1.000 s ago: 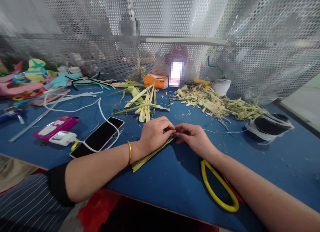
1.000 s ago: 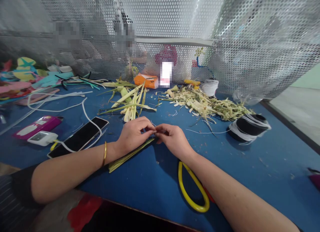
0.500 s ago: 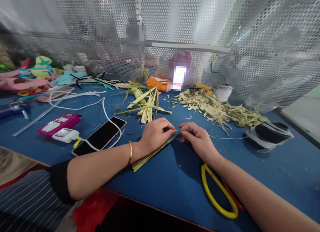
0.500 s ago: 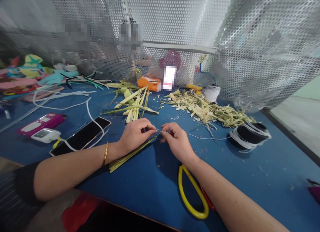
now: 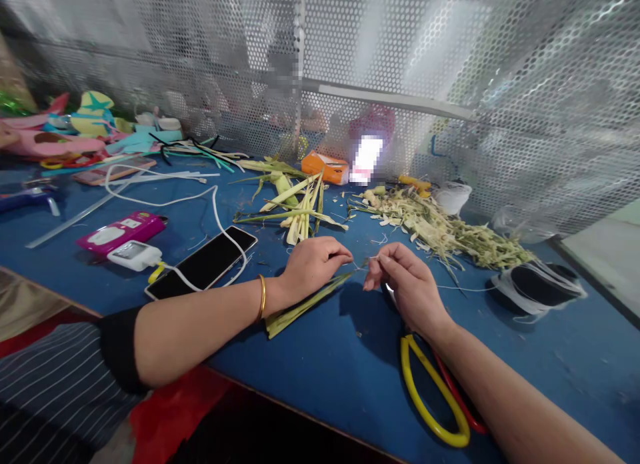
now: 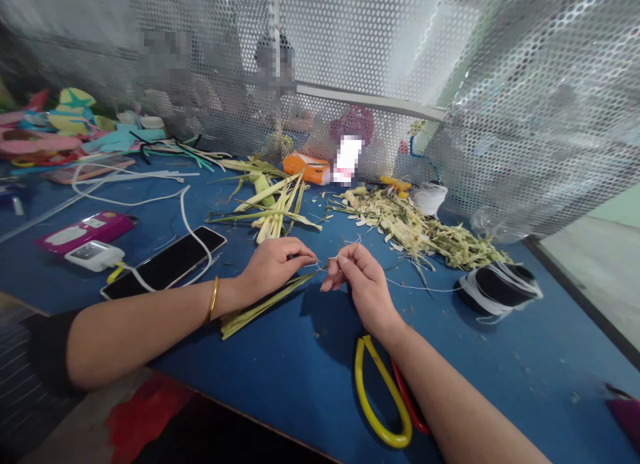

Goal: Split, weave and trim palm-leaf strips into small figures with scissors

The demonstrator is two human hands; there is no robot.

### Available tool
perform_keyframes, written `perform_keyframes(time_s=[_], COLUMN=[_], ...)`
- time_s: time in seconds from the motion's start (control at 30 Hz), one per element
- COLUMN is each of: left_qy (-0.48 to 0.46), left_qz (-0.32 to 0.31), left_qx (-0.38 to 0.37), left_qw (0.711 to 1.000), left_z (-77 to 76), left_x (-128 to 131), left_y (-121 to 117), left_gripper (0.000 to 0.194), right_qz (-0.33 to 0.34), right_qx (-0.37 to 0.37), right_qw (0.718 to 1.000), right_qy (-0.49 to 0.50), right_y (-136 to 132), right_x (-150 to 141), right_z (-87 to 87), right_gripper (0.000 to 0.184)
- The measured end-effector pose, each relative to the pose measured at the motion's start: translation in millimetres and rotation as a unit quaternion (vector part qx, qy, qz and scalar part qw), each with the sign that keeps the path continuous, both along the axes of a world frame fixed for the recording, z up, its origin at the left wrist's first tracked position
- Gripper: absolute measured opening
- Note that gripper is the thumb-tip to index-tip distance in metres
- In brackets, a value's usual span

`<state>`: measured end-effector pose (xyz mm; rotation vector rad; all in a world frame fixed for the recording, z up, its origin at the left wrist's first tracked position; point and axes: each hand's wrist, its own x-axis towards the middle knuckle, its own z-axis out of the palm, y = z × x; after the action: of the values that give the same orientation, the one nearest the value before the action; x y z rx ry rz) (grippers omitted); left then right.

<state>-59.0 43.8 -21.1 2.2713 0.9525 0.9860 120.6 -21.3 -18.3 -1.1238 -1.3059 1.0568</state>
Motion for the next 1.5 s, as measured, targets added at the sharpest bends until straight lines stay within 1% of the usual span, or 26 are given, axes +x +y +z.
perform_keyframes(time_s=[0.07, 0.13, 0.2, 0.23, 0.27, 0.33, 0.37, 0.4, 0.43, 0.47, 0.5, 0.53, 0.6, 0.67, 0.7, 0.77, 0.87, 0.97, 1.03, 1.1, 1.2, 1.27, 1.33, 1.4, 1.47, 1.5], left_qy=[0.020, 0.030, 0.002, -0.028, -0.069, -0.156, -0.188, -0.207, -0.215, -0.213, -0.199, -0.179, -0.126, -0.064, -0.035, 0.010, 0.054, 0.085, 0.093, 0.084, 0.045, -0.006, -0.066, -0.111, -0.136, -0.148], left_qz=[0.050, 0.093, 0.094, 0.073, 0.045, -0.029, -0.058, -0.078, -0.085, -0.083, -0.080, -0.078, -0.077, -0.069, -0.063, -0.049, -0.037, -0.027, -0.019, -0.016, -0.012, -0.010, -0.016, -0.026, -0.031, -0.035], left_qx=[-0.016, -0.053, -0.133, -0.190, -0.255, -0.370, -0.411, -0.436, -0.448, -0.447, -0.434, -0.407, -0.329, -0.245, -0.208, -0.149, -0.102, -0.087, -0.088, -0.105, -0.132, -0.112, -0.080, -0.074, -0.112, -0.148], left_qw=[0.998, 0.994, 0.987, 0.979, 0.964, 0.915, 0.890, 0.872, 0.864, 0.865, 0.875, 0.892, 0.933, 0.965, 0.976, 0.988, 0.993, 0.992, 0.992, 0.991, 0.990, 0.994, 0.994, 0.991, 0.984, 0.977], left_z=[0.4, -0.1, -0.9, -1.0, -0.9, 0.2, 0.9, 1.7, 2.3, 2.7, 3.0, 3.1, 3.0, 2.8, 2.8, 3.1, 3.9, 4.8, 5.2, 5.4, 5.7, 6.2, 6.9, 7.4, 7.5, 7.4], left_x=[-1, 0, 3, 5, 6, 10, 11, 12, 12, 12, 12, 12, 11, 10, 10, 9, 7, 7, 7, 6, 6, 7, 8, 9, 9, 9], left_y=[4, 7, 9, 8, 7, 4, 3, 2, 1, 0, 0, 0, 0, 1, 1, 2, 2, 2, 1, 1, -2, -4, -5, -6, -6, -6], left_gripper=[0.014, 0.017, 0.019, 0.019, 0.018, 0.018, 0.018, 0.019, 0.021, 0.021, 0.021, 0.021, 0.019, 0.018, 0.019, 0.018, 0.017, 0.016, 0.015, 0.016, 0.017, 0.015, 0.014, 0.014, 0.014, 0.014], right_qz=[-0.008, -0.008, 0.004, 0.012, 0.021, 0.035, 0.038, 0.039, 0.039, 0.040, 0.042, 0.045, 0.047, 0.039, 0.034, 0.032, 0.042, 0.047, 0.043, 0.035, 0.025, 0.034, 0.064, 0.095, 0.099, 0.089], right_qx=[0.001, -0.006, -0.014, -0.014, -0.012, -0.006, -0.003, 0.000, 0.003, 0.006, 0.008, 0.011, 0.019, 0.029, 0.033, 0.035, 0.031, 0.030, 0.029, 0.026, 0.011, 0.001, -0.008, -0.019, -0.021, -0.016], right_qw=[1.000, 0.998, 0.992, 0.988, 0.985, 0.982, 0.982, 0.982, 0.981, 0.978, 0.975, 0.970, 0.957, 0.943, 0.937, 0.927, 0.916, 0.911, 0.914, 0.925, 0.955, 0.973, 0.983, 0.986, 0.987, 0.989], right_qy=[-0.011, -0.059, -0.124, -0.150, -0.170, -0.184, -0.185, -0.187, -0.192, -0.203, -0.219, -0.240, -0.286, -0.328, -0.345, -0.371, -0.399, -0.408, -0.402, -0.378, -0.296, -0.226, -0.170, -0.139, -0.122, -0.113], right_y=[2, 3, 3, 3, 3, 2, 1, 1, 1, 0, 0, 0, -1, -2, -3, -4, -5, -6, -6, -5, -2, 0, 0, -1, -2, -3], right_x=[2, 2, 1, 1, 0, -1, -1, -1, -1, -1, -1, -1, -2, -3, -4, -5, -7, -8, -8, -7, -5, -6, -8, -10, -12, -12], right_z=[-1.6, -4.4, -7.7, -9.2, -10.6, -12.2, -12.6, -12.8, -12.8, -12.6, -12.4, -12.0, -11.2, -10.1, -9.4, -8.1, -6.0, -5.0, -5.9, -8.0, -11.7, -12.5, -10.9, -7.6, -3.8, -2.2], right_gripper=[0.019, 0.021, 0.021, 0.022, 0.022, 0.022, 0.023, 0.023, 0.022, 0.022, 0.021, 0.019, 0.018, 0.017, 0.017, 0.017, 0.016, 0.016, 0.016, 0.017, 0.014, 0.013, 0.020, 0.020, 0.020, 0.021])
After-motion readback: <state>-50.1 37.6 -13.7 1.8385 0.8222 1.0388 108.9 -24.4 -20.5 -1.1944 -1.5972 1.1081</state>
